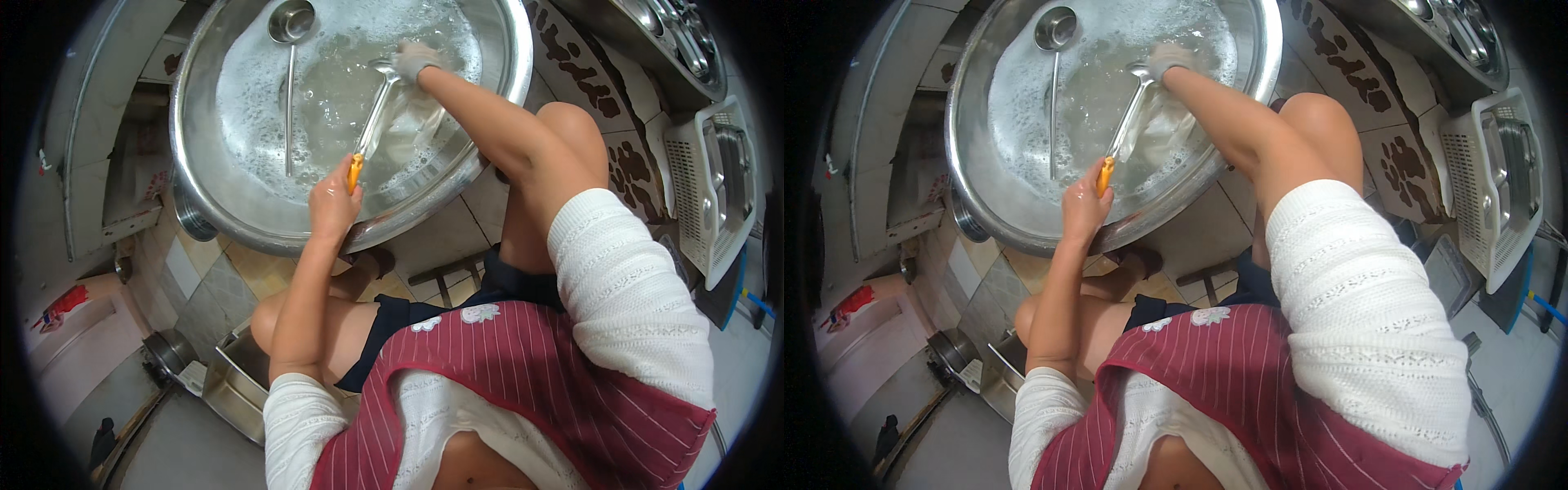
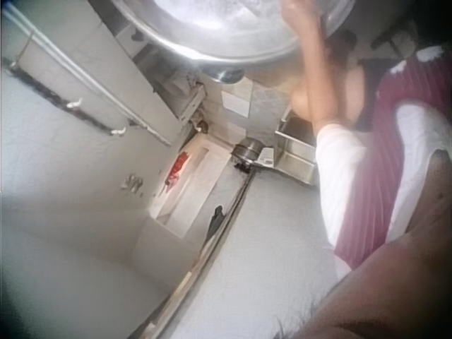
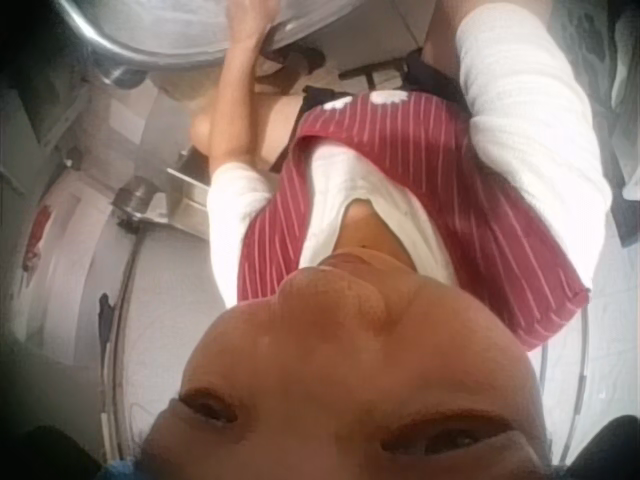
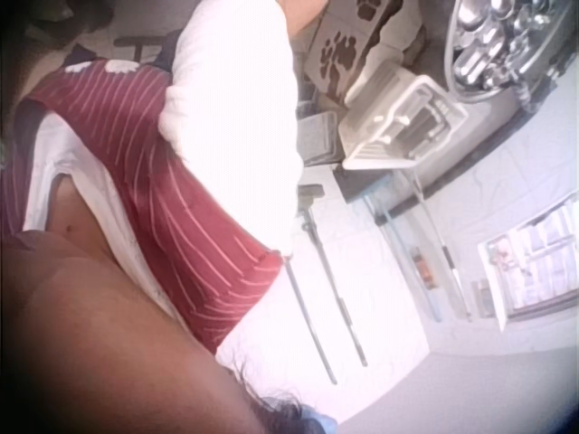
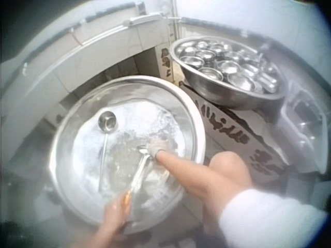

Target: The person scrubs various metal utensils, including spoons, ladles, and a tray, in a large basin of soapy water using a cloth. After washing, the person rinses the utensils under running water and places them on a nearby counter.

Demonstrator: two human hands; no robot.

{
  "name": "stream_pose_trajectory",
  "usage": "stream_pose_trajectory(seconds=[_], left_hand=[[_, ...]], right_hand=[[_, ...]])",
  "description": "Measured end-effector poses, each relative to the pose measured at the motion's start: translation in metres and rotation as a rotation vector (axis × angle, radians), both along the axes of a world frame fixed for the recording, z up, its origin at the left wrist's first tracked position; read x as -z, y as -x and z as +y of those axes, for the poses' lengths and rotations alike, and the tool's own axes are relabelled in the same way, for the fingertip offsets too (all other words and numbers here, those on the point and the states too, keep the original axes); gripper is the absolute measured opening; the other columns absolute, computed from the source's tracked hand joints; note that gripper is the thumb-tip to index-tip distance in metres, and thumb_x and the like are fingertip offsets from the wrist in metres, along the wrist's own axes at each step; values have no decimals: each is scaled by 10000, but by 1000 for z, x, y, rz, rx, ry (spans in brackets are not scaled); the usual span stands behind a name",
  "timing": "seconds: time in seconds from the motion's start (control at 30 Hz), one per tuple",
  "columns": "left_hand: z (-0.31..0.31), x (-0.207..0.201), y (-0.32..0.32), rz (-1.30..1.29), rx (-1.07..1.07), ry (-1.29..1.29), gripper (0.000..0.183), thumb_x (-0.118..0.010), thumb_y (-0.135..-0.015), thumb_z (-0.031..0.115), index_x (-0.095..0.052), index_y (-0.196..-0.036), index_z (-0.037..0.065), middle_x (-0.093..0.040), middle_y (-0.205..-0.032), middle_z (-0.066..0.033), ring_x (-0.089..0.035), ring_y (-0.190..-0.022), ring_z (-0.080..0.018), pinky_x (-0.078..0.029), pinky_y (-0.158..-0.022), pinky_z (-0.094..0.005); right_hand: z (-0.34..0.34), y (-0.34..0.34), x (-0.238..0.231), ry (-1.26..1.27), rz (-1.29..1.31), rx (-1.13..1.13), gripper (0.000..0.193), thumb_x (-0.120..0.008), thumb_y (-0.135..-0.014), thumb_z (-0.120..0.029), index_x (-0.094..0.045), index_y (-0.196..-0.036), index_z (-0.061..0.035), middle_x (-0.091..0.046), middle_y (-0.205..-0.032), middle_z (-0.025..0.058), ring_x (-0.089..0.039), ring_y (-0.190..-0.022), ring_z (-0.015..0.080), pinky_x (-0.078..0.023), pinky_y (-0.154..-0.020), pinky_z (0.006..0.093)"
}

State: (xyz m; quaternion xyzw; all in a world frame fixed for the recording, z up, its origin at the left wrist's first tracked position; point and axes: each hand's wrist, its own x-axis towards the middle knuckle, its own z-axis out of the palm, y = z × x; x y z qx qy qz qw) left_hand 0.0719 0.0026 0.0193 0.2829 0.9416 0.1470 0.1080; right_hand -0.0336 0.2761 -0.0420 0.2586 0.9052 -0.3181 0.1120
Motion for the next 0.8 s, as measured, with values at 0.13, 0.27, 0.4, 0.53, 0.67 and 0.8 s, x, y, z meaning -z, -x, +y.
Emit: stream_pose_trajectory(seconds=[0.13,0.27,0.4,0.53,0.67,0.8], left_hand=[[-6,-11,14,72,106,-32,542,-655,-733,93,-526,-1254,170,-648,-926,-116,-619,-781,-328,-493,-672,-418],[-17,-22,21,91,125,-42,564,-656,-724,92,-528,-1262,201,-648,-953,-85,-620,-783,-307,-496,-661,-390],[-45,-7,28,66,40,-233,535,-621,-736,84,-535,-1255,180,-647,-939,-110,-630,-753,-285,-507,-658,-352],[-14,3,59,-428,-207,-390,476,-587,-749,85,-537,-1222,90,-648,-923,-160,-636,-742,-297,-515,-658,-330],[-19,65,108,-818,-510,-448,389,-593,-751,121,-551,-1121,11,-636,-916,-219,-622,-783,-365,-516,-705,-379],[-27,142,164,-192,-206,29,307,-598,-758,168,-581,-1021,10,-615,-935,-249,-599,-842,-410,-485,-782,-447]], right_hand=[[-16,5,16,-8,312,-130,221,-551,-814,-275,-683,-985,-229,-658,-1032,118,-640,-953,272,-497,-834,381],[34,19,33,119,159,-165,231,-530,-827,-240,-671,-1009,-218,-655,-1040,114,-639,-921,267,-504,-811,401],[28,-9,-16,341,-46,-144,253,-567,-802,-219,-675,-1020,-147,-659,-1021,132,-640,-891,277,-508,-797,390],[51,-16,37,-127,-107,-501,276,-649,-742,-229,-698,-946,-52,-663,-940,198,-646,-847,316,-504,-783,376],[-7,-28,-22,-313,-208,-868,331,-624,-759,-205,-671,-1062,-81,-650,-1073,147,-636,-950,320,-505,-825,401],[-36,-68,-96,-303,-103,-930,282,-589,-777,-182,-687,-995,-34,-659,-1020,175,-641,-949,295,-503,-820,405]])
